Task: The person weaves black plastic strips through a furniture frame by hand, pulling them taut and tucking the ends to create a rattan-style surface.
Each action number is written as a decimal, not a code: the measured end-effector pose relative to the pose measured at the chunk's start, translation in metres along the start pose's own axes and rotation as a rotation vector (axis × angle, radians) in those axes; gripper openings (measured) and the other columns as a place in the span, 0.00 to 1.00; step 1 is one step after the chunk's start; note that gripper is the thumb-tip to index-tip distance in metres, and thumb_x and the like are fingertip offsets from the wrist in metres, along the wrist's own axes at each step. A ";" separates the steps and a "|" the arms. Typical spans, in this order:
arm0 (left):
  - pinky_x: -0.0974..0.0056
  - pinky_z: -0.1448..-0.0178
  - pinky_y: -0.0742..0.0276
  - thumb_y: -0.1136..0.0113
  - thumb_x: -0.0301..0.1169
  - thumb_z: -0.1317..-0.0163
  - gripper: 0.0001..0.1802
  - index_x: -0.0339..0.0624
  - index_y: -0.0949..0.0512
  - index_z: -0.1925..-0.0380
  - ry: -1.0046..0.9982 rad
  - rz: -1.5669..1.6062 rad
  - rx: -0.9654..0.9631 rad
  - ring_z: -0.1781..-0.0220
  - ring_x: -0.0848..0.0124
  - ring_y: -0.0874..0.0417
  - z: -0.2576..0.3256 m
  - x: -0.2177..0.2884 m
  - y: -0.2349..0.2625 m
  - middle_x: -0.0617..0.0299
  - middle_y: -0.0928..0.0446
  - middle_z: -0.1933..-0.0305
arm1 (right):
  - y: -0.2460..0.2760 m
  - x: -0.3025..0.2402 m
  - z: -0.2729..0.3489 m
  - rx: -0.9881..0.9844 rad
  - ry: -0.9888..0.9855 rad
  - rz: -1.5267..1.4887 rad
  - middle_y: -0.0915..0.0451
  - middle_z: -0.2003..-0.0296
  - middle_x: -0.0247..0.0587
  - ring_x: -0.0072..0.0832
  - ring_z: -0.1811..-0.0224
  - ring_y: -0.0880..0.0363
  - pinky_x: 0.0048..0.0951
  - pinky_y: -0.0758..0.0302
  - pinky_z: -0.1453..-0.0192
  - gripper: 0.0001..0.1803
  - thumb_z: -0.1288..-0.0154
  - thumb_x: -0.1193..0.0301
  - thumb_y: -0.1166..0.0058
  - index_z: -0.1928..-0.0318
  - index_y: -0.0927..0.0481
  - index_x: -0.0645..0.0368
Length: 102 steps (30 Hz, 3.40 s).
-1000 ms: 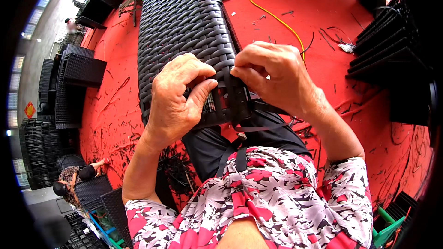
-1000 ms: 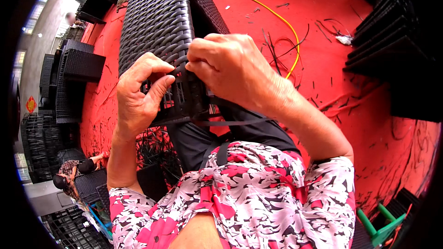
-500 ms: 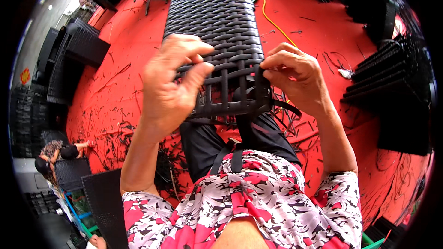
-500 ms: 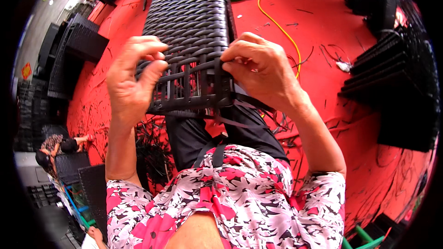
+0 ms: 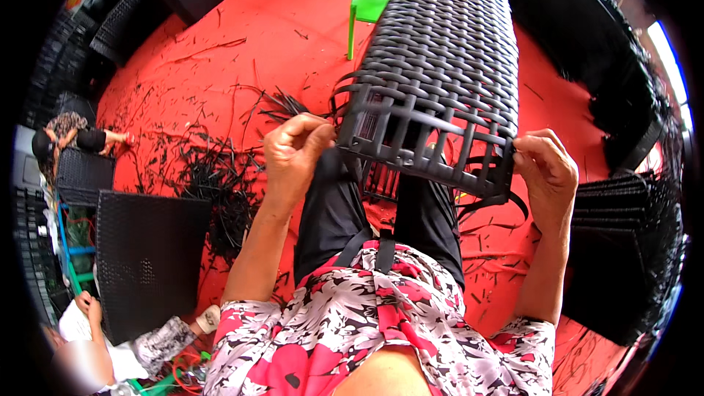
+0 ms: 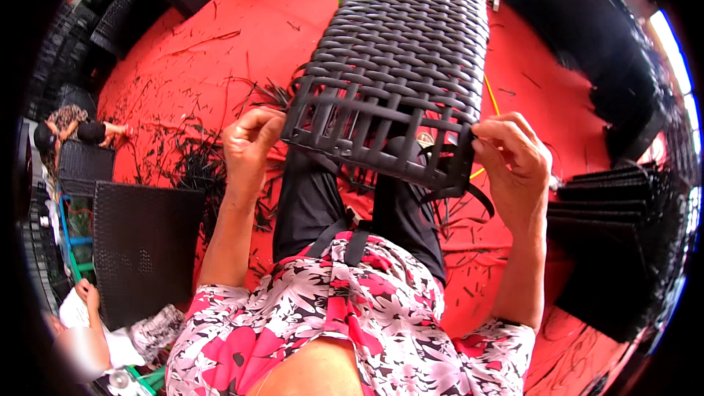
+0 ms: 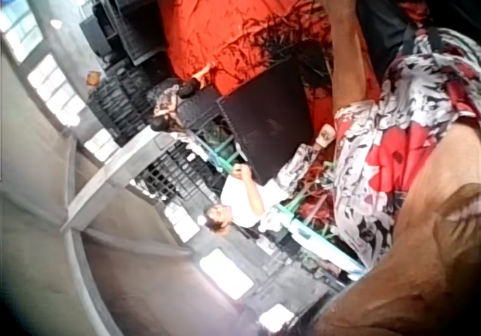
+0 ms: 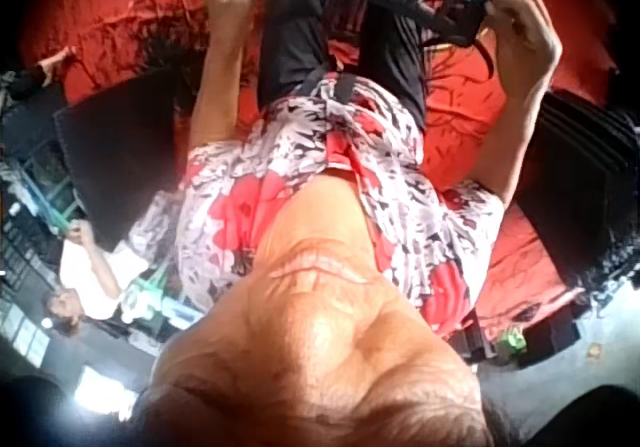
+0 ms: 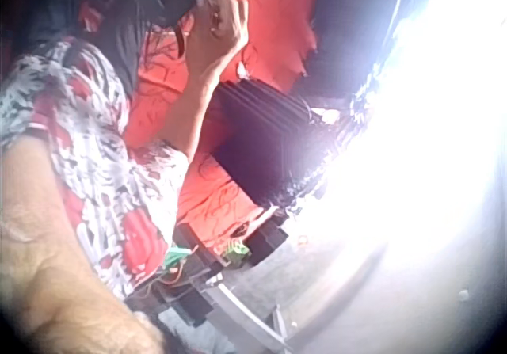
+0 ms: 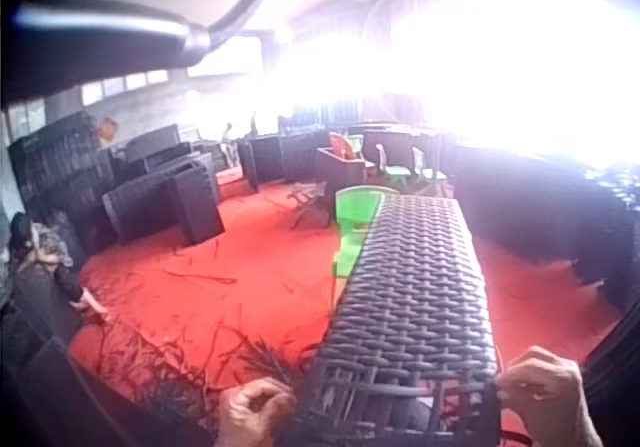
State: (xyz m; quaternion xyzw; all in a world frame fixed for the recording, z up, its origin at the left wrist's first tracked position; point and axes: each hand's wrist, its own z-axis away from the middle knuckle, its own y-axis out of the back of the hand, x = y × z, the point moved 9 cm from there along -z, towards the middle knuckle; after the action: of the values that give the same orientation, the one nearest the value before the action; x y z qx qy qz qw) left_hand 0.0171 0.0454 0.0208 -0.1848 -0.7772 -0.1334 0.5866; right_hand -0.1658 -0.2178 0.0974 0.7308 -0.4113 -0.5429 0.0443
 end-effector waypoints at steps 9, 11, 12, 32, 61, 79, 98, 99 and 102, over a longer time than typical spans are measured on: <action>0.59 0.60 0.29 0.33 0.23 0.51 0.16 0.36 0.22 0.60 -0.787 -0.698 0.244 0.64 0.58 0.24 0.005 0.060 -0.023 0.55 0.24 0.64 | 0.001 0.004 0.003 -0.030 -0.088 -0.157 0.27 0.69 0.36 0.18 0.68 0.25 0.19 0.23 0.67 0.03 0.41 0.84 0.44 0.66 0.23 0.68; 0.57 0.61 0.29 0.35 0.22 0.53 0.15 0.37 0.21 0.62 -0.870 -0.796 0.204 0.64 0.57 0.23 0.001 0.062 -0.028 0.53 0.24 0.64 | 0.004 0.005 0.003 -0.038 -0.093 -0.096 0.27 0.71 0.34 0.17 0.69 0.25 0.19 0.25 0.68 0.03 0.42 0.85 0.44 0.67 0.24 0.68; 0.57 0.62 0.28 0.35 0.23 0.52 0.12 0.36 0.21 0.64 -0.880 -0.867 0.176 0.66 0.57 0.23 -0.002 0.061 -0.028 0.53 0.24 0.65 | 0.002 0.009 0.002 -0.056 -0.093 -0.040 0.27 0.72 0.33 0.17 0.70 0.26 0.18 0.26 0.69 0.04 0.43 0.85 0.44 0.68 0.24 0.67; 0.60 0.67 0.30 0.42 0.22 0.41 0.03 0.39 0.24 0.68 -0.893 -0.873 0.121 0.71 0.60 0.24 -0.019 0.060 -0.034 0.57 0.25 0.71 | -0.003 0.054 0.028 -0.017 -0.509 -0.418 0.21 0.76 0.33 0.16 0.74 0.23 0.19 0.25 0.69 0.14 0.36 0.65 0.41 0.68 0.19 0.66; 0.58 0.61 0.27 0.38 0.23 0.44 0.08 0.37 0.24 0.64 -0.686 -0.821 0.077 0.65 0.59 0.22 -0.023 -0.004 -0.020 0.56 0.22 0.67 | -0.015 0.065 0.024 -0.193 -0.693 -0.471 0.21 0.81 0.32 0.17 0.81 0.25 0.18 0.29 0.75 0.17 0.40 0.58 0.38 0.76 0.19 0.60; 0.63 0.68 0.27 0.41 0.16 0.45 0.08 0.32 0.25 0.64 -0.458 -0.697 -0.231 0.73 0.59 0.21 -0.025 -0.045 -0.016 0.52 0.24 0.71 | -0.019 0.076 0.034 -0.280 -0.487 -0.701 0.18 0.64 0.31 0.17 0.60 0.23 0.21 0.28 0.51 0.15 0.37 0.68 0.40 0.54 0.19 0.64; 0.59 0.43 0.29 0.37 0.20 0.46 0.07 0.34 0.21 0.66 -0.758 -0.621 -0.373 0.51 0.61 0.21 0.011 0.134 -0.143 0.54 0.20 0.59 | -0.002 0.063 0.034 -0.139 -0.250 -0.478 0.22 0.72 0.31 0.15 0.70 0.28 0.21 0.30 0.66 0.09 0.42 0.74 0.38 0.62 0.19 0.66; 0.58 0.42 0.29 0.36 0.20 0.47 0.07 0.35 0.20 0.67 -0.785 -0.635 -0.429 0.50 0.60 0.22 0.011 0.137 -0.154 0.54 0.21 0.58 | -0.003 0.058 0.033 -0.143 -0.226 -0.452 0.22 0.73 0.31 0.15 0.70 0.28 0.21 0.30 0.66 0.10 0.42 0.73 0.38 0.61 0.19 0.66; 0.55 0.40 0.32 0.33 0.21 0.52 0.10 0.36 0.20 0.67 -0.843 -0.708 -0.559 0.47 0.56 0.24 0.010 0.135 -0.185 0.53 0.23 0.54 | -0.013 0.058 0.032 -0.160 -0.246 -0.538 0.22 0.73 0.33 0.15 0.71 0.29 0.22 0.30 0.66 0.12 0.41 0.70 0.39 0.61 0.19 0.67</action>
State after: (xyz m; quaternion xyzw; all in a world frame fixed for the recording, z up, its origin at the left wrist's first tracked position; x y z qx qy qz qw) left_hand -0.1067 -0.0980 0.1494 -0.0991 -0.8919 -0.4343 0.0784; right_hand -0.1814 -0.2348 0.0341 0.7366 -0.1612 -0.6501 -0.0938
